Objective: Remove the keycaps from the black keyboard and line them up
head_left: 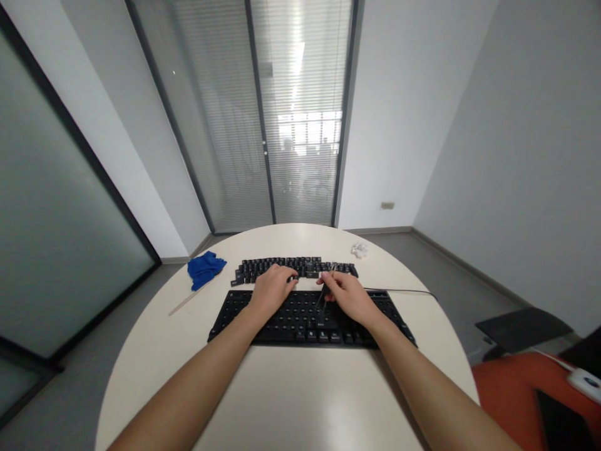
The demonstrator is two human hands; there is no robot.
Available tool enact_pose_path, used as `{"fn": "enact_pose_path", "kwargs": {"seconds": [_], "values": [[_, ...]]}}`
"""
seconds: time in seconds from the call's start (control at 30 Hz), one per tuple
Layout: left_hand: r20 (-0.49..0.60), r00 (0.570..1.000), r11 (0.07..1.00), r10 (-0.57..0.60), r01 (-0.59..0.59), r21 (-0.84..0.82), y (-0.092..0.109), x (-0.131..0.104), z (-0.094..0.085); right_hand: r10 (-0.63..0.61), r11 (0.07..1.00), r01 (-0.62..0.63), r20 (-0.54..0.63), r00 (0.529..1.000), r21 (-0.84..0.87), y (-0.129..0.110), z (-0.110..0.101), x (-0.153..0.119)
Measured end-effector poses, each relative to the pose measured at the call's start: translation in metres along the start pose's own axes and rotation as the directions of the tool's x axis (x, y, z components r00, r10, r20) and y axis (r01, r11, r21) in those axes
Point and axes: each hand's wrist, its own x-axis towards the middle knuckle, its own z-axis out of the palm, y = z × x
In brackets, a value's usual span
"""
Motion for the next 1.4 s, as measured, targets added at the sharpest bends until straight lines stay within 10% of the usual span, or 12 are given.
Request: {"fn": "enact_pose_path", "kwargs": {"seconds": [0.83, 1.4], "values": [[0.125, 0.984, 0.976, -0.125, 0.099, 0.192, 0.004, 0.016, 0.013, -0.047, 0.998, 0.046, 0.036, 0.998, 0.039, 0.000, 0.001, -0.002], [0.131, 0.971, 0.945, 0.199, -0.155, -0.288, 0.021, -0.055, -0.015, -0.175, 0.984, 0.175, 0.219, 0.960, 0.018, -0.016, 0.013, -0.015]]}}
